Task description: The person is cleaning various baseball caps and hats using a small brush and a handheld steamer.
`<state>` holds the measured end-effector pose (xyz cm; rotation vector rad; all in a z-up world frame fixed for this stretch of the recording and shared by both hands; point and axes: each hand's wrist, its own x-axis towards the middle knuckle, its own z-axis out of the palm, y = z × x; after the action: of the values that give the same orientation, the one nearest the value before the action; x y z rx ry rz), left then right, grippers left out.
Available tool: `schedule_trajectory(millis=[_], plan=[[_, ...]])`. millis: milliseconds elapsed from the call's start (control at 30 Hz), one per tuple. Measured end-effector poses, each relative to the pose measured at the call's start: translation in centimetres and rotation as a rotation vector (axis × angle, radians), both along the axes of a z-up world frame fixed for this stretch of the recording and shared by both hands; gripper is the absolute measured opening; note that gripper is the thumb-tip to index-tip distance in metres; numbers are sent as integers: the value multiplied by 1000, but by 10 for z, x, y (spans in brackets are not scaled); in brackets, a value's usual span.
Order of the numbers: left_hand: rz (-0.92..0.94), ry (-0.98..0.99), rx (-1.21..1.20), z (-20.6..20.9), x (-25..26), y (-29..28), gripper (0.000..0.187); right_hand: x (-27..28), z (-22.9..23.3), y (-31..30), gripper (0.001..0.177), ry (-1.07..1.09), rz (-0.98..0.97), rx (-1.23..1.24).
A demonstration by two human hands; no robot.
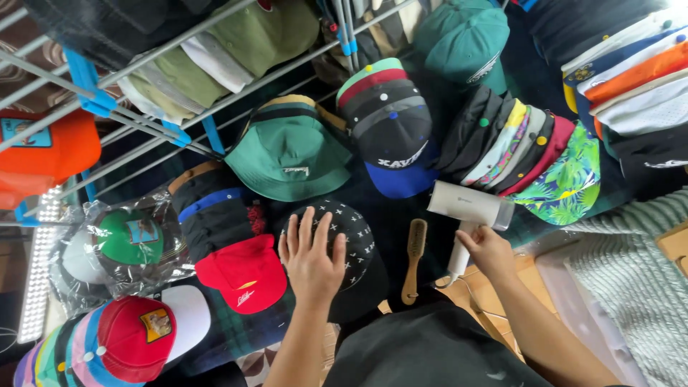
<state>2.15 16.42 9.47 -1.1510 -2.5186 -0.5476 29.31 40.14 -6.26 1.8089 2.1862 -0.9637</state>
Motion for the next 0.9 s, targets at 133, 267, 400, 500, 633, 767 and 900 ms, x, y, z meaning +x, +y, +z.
schedule_trajectory(millis=[133,267,400,500,633,767,900], plan=[[12,-103,-26,0,1,-1,39,-6,23,-4,84,-1,-24,-162],[31,-132,-36,-1,-1,-1,38,-8,29,-5,76,71,-7,-167],[42,-160,-17,-3,-3,-4,39,-26,84,-44,41,498,-343,-333],[30,-98,-1,-2,-4,-2,39,1,65,-41,43,689,-383,-594],[51,-39,8,4,1,3,39,-5,70,-57,48,811,-288,-630],[35,-18,76,6,-3,5,38,-44,92,-35,53,759,-30,-569],[41,-20,129,5,-2,6,38,-87,97,-8,49,774,49,-503]])
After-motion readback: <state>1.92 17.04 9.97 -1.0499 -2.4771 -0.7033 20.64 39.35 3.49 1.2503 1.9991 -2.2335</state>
